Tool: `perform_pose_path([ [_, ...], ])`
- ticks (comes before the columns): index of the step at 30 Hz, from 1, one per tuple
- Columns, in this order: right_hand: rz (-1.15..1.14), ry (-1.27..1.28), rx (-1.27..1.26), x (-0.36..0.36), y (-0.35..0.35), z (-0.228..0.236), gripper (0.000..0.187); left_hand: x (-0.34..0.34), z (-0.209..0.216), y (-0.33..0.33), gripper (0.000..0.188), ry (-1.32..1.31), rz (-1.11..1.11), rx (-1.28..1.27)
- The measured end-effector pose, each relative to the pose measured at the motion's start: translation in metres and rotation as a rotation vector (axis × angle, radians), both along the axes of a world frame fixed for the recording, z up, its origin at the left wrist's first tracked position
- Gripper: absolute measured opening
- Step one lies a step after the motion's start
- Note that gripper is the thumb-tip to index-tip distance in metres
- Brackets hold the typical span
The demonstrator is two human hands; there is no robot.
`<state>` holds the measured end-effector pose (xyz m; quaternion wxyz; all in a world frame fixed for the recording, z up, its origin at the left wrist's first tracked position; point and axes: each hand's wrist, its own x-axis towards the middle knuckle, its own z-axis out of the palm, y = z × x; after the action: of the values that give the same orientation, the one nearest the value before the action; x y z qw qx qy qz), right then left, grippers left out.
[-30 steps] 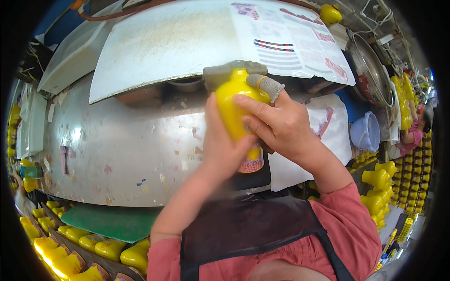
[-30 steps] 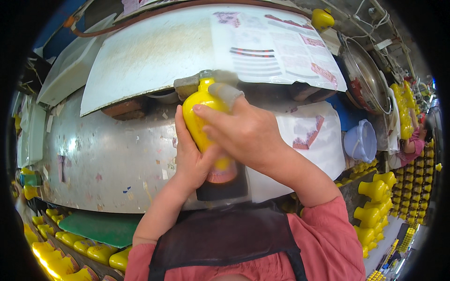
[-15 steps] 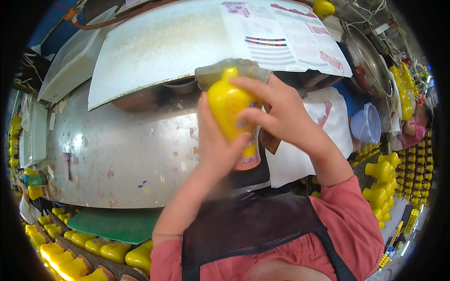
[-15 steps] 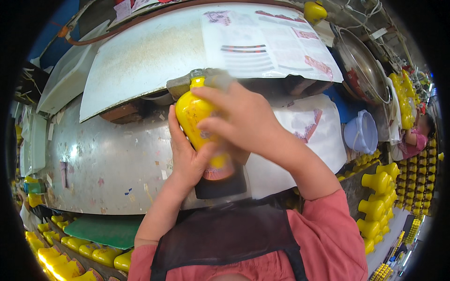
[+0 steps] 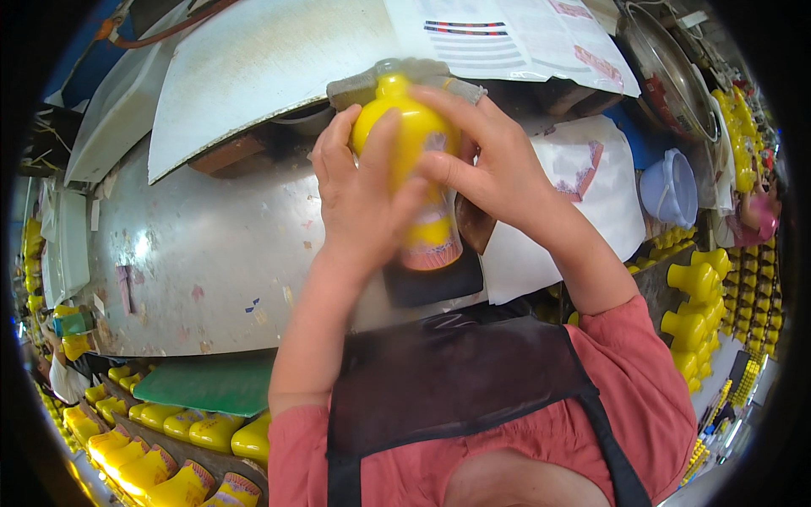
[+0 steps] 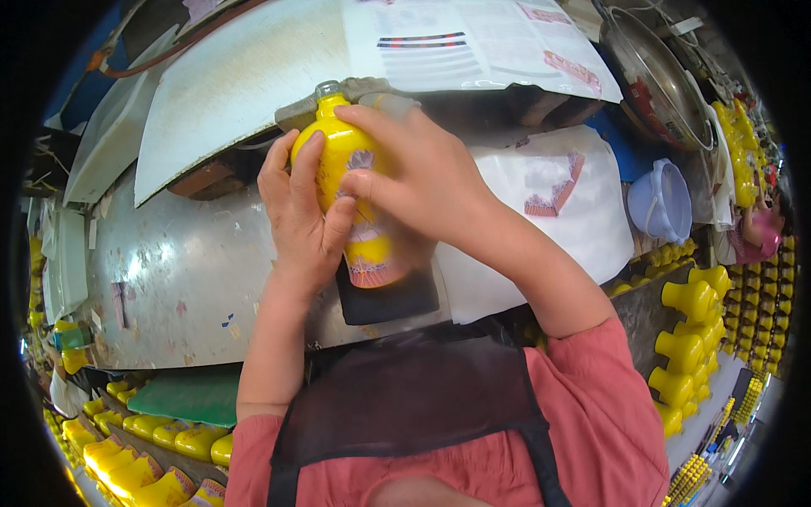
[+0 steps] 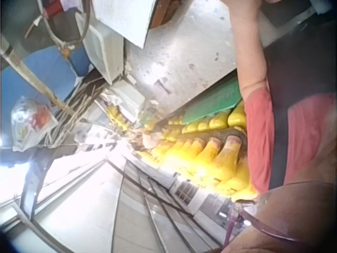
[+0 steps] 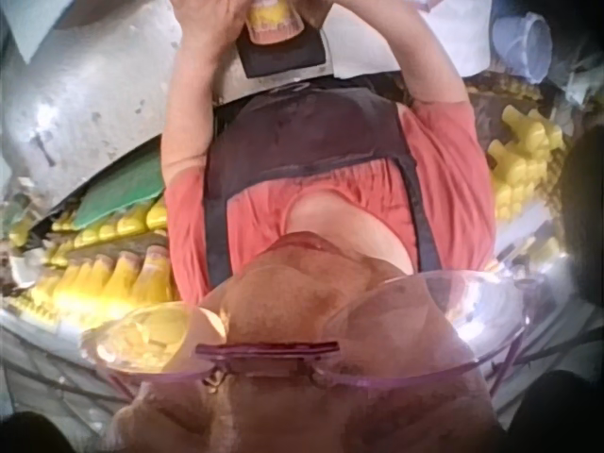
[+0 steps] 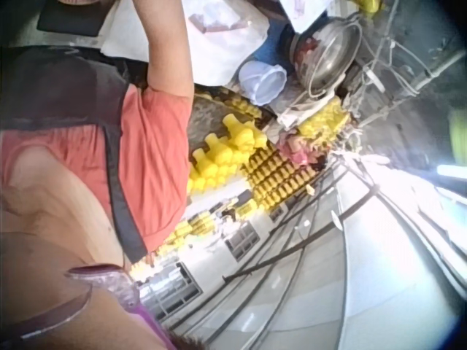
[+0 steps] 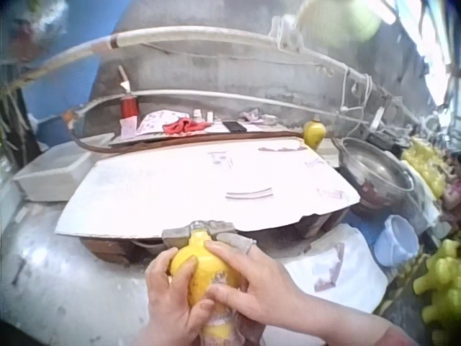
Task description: The person applies small decorative stickers to the surface of a yellow plastic object, smoothing each one with their fingers. They rotate the object to reach different areas and continue applying stickers across its body.
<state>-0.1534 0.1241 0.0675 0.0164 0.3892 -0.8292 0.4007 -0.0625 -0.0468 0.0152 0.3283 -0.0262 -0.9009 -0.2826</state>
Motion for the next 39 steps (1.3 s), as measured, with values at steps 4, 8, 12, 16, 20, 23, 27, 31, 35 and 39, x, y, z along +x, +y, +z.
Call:
perform_pose_path([
  [4, -0.004, -0.014, -0.021, -0.001, -0.001, -0.002, 0.063, -0.002, -0.004, -0.003, 0.064, 0.024, -0.005, -0.015],
  [8, 0.010, -0.069, -0.015, -0.003, 0.001, -0.001, 0.062, -0.003, -0.006, -0.004, 0.066, 0.044, -0.028, 0.004],
  [12, 0.055, -0.177, -0.001, -0.011, 0.004, -0.001, 0.060, -0.004, -0.008, -0.004, 0.066, 0.043, -0.033, 0.022],
  [16, 0.096, -0.111, -0.044, -0.013, 0.006, -0.009, 0.061, -0.004, -0.009, -0.006, 0.067, 0.051, -0.037, 0.011],
  [20, 0.064, -0.087, -0.021, -0.011, 0.007, -0.016, 0.059, -0.005, -0.009, -0.005, 0.067, 0.052, -0.042, 0.024],
  [23, 0.038, -0.149, -0.120, -0.019, 0.003, -0.009, 0.045, -0.005, -0.009, -0.005, 0.068, 0.050, -0.042, 0.027],
  [27, -0.204, -0.801, -0.289, -0.039, 0.010, 0.019, 0.033, -0.004, -0.007, -0.005, 0.068, 0.034, -0.044, 0.042],
  [31, 0.154, -0.397, -0.370, -0.030, 0.006, 0.031, 0.020, -0.004, -0.006, -0.005, 0.071, 0.030, -0.043, 0.029],
  [35, 0.176, 0.384, -0.076, -0.016, -0.006, 0.034, 0.034, -0.003, -0.008, -0.004, 0.079, 0.058, -0.045, 0.044],
  [39, 0.125, 0.851, -0.103, -0.012, 0.007, 0.032, 0.033, 0.000, -0.007, -0.005, 0.078, -0.023, -0.041, 0.137],
])
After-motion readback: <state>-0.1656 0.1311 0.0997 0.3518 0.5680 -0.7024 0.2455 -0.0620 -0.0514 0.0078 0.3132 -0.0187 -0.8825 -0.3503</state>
